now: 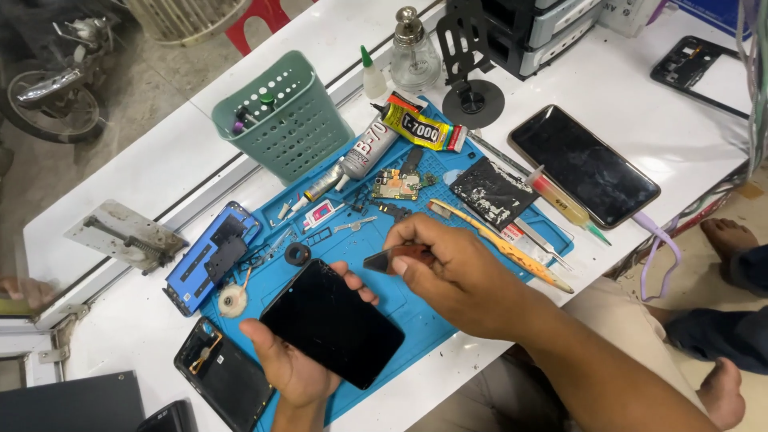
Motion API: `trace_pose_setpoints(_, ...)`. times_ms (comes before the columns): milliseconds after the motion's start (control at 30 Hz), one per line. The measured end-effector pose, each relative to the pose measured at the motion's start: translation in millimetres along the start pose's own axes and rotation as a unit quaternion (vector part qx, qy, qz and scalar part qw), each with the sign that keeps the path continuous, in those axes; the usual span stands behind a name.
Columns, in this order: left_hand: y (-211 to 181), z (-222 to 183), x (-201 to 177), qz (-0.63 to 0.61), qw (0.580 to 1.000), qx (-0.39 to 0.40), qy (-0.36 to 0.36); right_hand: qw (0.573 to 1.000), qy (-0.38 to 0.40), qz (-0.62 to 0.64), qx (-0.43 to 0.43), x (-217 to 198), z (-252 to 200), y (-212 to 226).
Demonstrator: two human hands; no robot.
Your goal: Inspecting and preparing a mobile phone screen assembly for repair or replacement at a workstation.
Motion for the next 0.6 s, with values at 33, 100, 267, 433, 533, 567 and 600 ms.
trace_pose_setpoints(33,-1,1,3,-0.002,1.0,0.004,0.008,1.0,0.015,0.021,0.007,3,0,0)
trace_pose_setpoints(100,-1,0,5,-0.004,1.0,0.006,0.017,0.999,0.027,0.043,0.015,7,-2,-1)
trace_pose_setpoints(267,-5,-1,9,0.064,0.997,0.024,0.035,0.993,0.055,-0.013,-0.107,13,-8,25)
trace_pose_setpoints(433,-7,2,18,0.045,0.998,0.033,0.041,0.991,0.04,-0.031,-0.123,15,-12,31)
trace_pose_setpoints(533,-3,-5,8,0.068,0.996,0.024,0.052,0.988,0.041,-0.004,-0.148,17,-15,36)
trace_pose_setpoints(567,-1,-7,-1,0.086,0.995,0.02,0.045,0.986,0.04,0.002,-0.161,17,-15,38)
trace_pose_setpoints(600,-3,-7,0,0.087,0.995,0.023,0.042,0.986,0.045,0.003,-0.163,18,-16,36)
Point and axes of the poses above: each hand's wrist, its own z-axis towards the middle knuckle, its own x-axis out of the palm, y = z × x, the point moved 8 cm from there along z, towards the middle knuckle, and after that the axes turned 7 degrees about y, right-handed, at the moved point
